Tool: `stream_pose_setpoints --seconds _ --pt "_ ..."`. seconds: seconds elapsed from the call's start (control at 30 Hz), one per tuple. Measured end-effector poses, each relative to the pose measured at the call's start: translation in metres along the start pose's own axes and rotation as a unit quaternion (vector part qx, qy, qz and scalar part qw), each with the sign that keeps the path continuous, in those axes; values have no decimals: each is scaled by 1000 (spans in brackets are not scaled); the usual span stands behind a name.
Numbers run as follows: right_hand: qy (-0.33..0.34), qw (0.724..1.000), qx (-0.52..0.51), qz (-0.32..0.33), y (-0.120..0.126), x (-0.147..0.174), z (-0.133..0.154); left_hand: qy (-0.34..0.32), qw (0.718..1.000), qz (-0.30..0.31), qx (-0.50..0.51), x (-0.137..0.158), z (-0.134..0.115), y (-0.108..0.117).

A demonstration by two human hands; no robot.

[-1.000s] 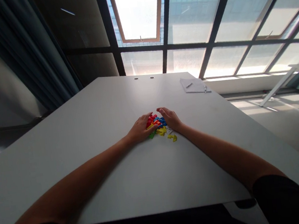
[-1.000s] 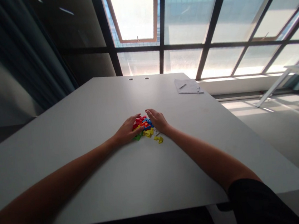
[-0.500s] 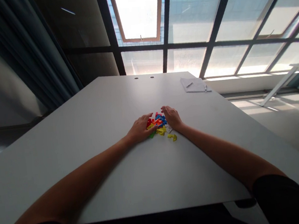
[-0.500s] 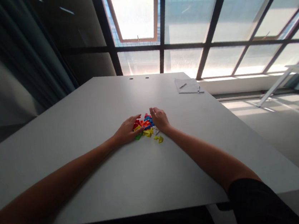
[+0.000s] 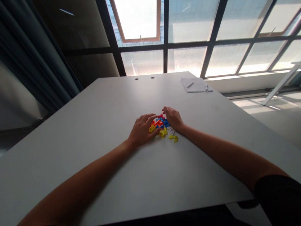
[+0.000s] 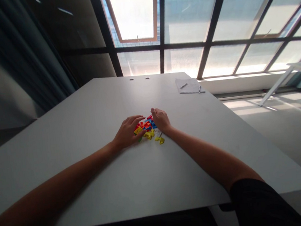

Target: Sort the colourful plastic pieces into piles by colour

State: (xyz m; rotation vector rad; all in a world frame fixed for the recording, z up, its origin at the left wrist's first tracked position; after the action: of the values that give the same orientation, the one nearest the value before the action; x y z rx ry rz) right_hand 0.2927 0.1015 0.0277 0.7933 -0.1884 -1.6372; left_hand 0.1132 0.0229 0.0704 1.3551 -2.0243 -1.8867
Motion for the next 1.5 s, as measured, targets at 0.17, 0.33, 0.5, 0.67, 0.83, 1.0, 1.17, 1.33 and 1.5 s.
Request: stream_pose_setpoints --seconds 0.17,0.33,0.5,0.67,0.83,1.0,1.17,1.33,1.5 --pt "-33 984 -167 58 -11 3 3 -70 995 64 -41 4 -45 -18" --pt "-123 913 -388 14 -7 3 -14 -42 987 130 -89 4 -46 -40" --pt "-158 869 -467 -46 9 -2 -28 -59 974 173 -134 -8 -51 -46" --pt "-156 867 -459 -118 29 -5 -41 -113 951 262 -116 -23 -62 -62" --pt "-171 865 -455 -122 27 -3 -47 -105 941 312 -74 -31 -57 -73" --pt "-165 872 -448 -106 25 -3 -44 -80 961 260 -49 -35 -51 -70" --pt "-165 883 -429 -96 24 -4 -42 -87 970 222 -41 -37 -52 -67" --pt "-163 885 -426 -88 23 -4 -41 -88 973 208 -53 -39 -52 -64" --pt "-165 880 -435 -92 22 -4 -41 -79 964 247 -50 -32 -49 -71"
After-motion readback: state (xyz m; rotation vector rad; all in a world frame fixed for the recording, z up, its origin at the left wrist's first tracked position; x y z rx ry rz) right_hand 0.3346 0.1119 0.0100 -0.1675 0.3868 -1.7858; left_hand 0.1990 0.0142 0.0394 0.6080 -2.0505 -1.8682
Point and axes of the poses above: each hand's wrist, its own x-axis away from the middle knuckle, its own y-axis out of the back of the hand, z = x × y, the point moved 10 cm from there along -x, towards the middle knuckle, and after that the axes turned 1 degree about z, right-handed, at the moved point
